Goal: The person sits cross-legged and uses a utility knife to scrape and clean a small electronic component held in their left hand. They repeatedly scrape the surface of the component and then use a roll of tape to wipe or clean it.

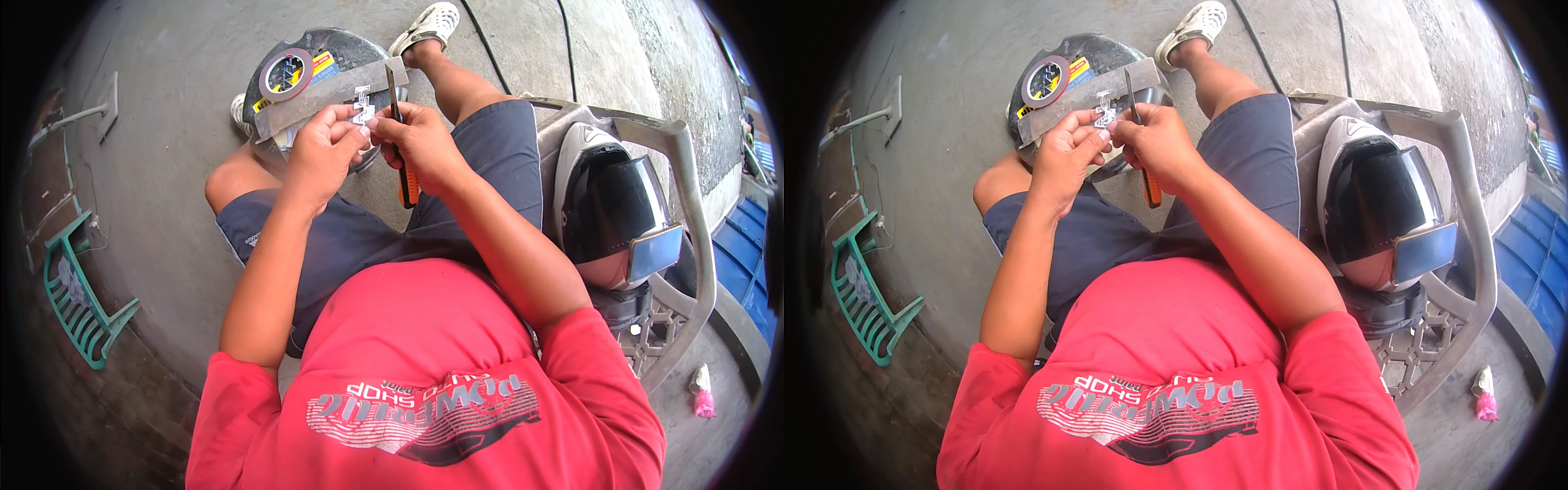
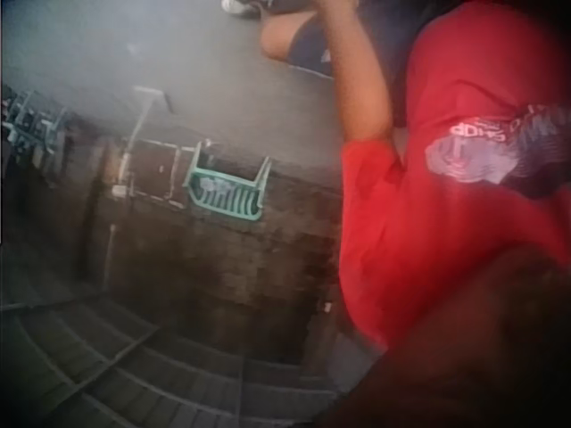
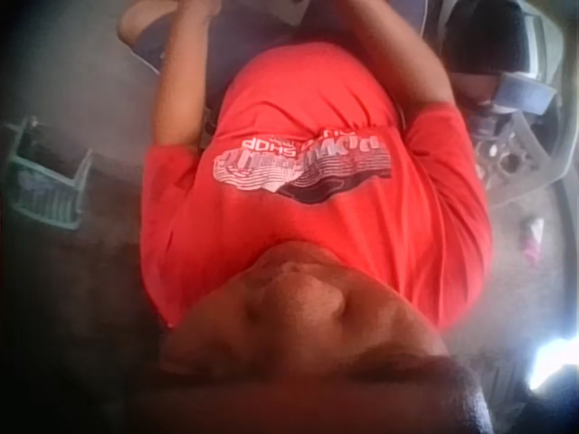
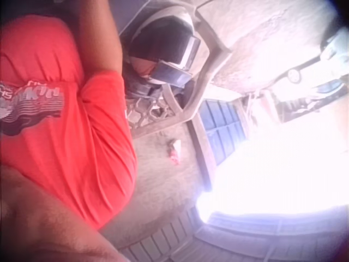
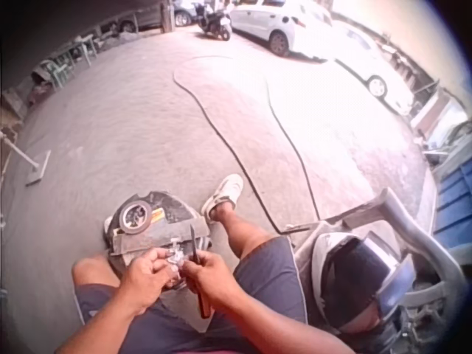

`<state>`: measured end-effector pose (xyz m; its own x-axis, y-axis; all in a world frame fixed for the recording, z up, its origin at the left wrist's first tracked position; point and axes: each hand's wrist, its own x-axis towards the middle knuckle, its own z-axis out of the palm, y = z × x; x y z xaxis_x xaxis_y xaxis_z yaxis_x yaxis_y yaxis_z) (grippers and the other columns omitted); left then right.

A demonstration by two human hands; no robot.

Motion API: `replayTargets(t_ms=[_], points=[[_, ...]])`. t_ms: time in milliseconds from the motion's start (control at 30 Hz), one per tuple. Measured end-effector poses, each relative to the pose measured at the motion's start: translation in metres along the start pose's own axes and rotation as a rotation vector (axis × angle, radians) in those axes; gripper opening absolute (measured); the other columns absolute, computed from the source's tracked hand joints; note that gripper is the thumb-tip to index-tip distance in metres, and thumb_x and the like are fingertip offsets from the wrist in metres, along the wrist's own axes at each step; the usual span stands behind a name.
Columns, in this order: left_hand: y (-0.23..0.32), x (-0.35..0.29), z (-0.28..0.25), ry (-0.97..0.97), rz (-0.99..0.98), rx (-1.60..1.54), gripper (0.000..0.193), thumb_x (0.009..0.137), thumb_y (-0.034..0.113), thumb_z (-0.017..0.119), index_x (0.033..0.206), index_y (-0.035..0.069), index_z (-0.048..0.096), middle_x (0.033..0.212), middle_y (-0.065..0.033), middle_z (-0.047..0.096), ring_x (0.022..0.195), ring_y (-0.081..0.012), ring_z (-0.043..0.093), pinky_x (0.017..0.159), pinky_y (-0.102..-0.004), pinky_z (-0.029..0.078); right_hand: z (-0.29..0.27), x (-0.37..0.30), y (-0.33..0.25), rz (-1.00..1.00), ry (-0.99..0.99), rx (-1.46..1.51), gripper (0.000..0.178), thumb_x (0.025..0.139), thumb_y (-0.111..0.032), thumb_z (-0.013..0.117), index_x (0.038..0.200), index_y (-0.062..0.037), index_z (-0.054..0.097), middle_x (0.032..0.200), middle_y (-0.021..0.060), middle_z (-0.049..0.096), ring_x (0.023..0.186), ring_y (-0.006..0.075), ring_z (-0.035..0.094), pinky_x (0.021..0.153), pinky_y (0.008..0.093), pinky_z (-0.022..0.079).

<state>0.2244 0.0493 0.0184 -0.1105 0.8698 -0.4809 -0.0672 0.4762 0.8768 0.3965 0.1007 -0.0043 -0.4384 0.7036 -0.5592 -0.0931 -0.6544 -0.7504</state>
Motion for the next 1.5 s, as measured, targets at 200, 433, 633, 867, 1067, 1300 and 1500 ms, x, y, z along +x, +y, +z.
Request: replayTargets(t_ms=[200, 433, 633, 867, 1067, 1300, 1500], points=[[0.001, -0.015, -0.006, 0.01, -0.031, -0.012, 0.037, 0.101, 0.006, 0.067, 0.135, -0.008, 0.061, 0.094, -0.0045, 0.072, 0.079, -0.007, 0.062, 0.072, -0.0228, 0.051, -0.019, -0.02, -0.013, 0.109, 0.032, 0.058, 0.019, 0.102, -0.018, 0.072, 0.091, -0.0065, 0.062, 0.077, 0.0016, 0.061, 0.06, 0.0114, 0.057, 0.054, 0.0279, 0.044], [0.009, -0.027, -0.007, 0.012, -0.029, -0.016, 0.04, 0.1, 0.006, 0.067, 0.135, -0.01, 0.061, 0.092, -0.004, 0.072, 0.079, -0.0067, 0.061, 0.071, -0.0225, 0.05, -0.043, -0.044, -0.014, 0.235, -0.142, -0.008, 0.005, 0.097, -0.005, 0.068, 0.101, -0.0018, 0.067, 0.089, 0.0049, 0.07, 0.066, 0.0099, 0.055, 0.059, 0.0277, 0.046], [0.013, -0.033, -0.008, 0.007, -0.022, -0.036, 0.042, 0.099, 0.007, 0.068, 0.137, -0.011, 0.061, 0.093, -0.0035, 0.072, 0.081, -0.0064, 0.063, 0.071, -0.0224, 0.05, -0.047, -0.048, -0.01, 0.237, -0.153, -0.144, 0.022, 0.103, -0.022, 0.075, 0.104, -0.0007, 0.073, 0.097, 0.0048, 0.074, 0.068, 0.0099, 0.057, 0.06, 0.0265, 0.047], [0.012, -0.033, -0.009, 0.021, -0.057, -0.043, 0.041, 0.101, 0.009, 0.067, 0.138, -0.01, 0.062, 0.096, -0.0032, 0.072, 0.084, -0.0065, 0.064, 0.07, -0.0217, 0.049, -0.041, -0.046, -0.007, 0.205, -0.069, -0.24, 0.044, 0.112, -0.044, 0.061, 0.102, -0.0024, 0.072, 0.087, 0.0025, 0.068, 0.067, 0.0099, 0.058, 0.06, 0.0256, 0.047], [-0.001, -0.012, -0.009, 0.091, -0.075, -0.078, 0.039, 0.104, 0.011, 0.062, 0.14, -0.007, 0.063, 0.109, -0.0054, 0.07, 0.092, -0.0097, 0.066, 0.072, -0.0244, 0.053, -0.028, -0.038, -0.003, -0.059, -0.092, -0.542, 0.046, 0.115, -0.039, 0.049, 0.105, -0.0001, 0.072, 0.086, 0.0087, 0.068, 0.075, 0.0208, 0.065, 0.071, 0.0364, 0.053], [-0.008, 0.011, -0.002, 0.112, -0.162, -0.23, 0.041, 0.104, 0.01, 0.061, 0.141, -0.007, 0.062, 0.11, -0.0049, 0.07, 0.093, -0.0111, 0.067, 0.071, -0.0238, 0.054, 0.0, -0.002, -0.009, -0.102, -0.067, -0.988, 0.047, 0.112, -0.038, 0.045, 0.107, -0.0007, 0.072, 0.095, 0.0299, 0.073, 0.096, 0.0523, 0.068, 0.089, 0.0571, 0.053], [-0.017, 0.027, -0.006, 0.072, -0.181, -0.216, 0.034, 0.102, 0.009, 0.061, 0.133, -0.005, 0.065, 0.105, -0.0009, 0.069, 0.086, -0.0075, 0.063, 0.068, -0.0218, 0.05, 0.003, 0.028, -0.006, -0.113, -0.081, -1.083, 0.05, 0.111, -0.038, 0.043, 0.104, -0.0014, 0.076, 0.102, 0.0303, 0.074, 0.1, 0.0517, 0.069, 0.092, 0.0596, 0.053]])
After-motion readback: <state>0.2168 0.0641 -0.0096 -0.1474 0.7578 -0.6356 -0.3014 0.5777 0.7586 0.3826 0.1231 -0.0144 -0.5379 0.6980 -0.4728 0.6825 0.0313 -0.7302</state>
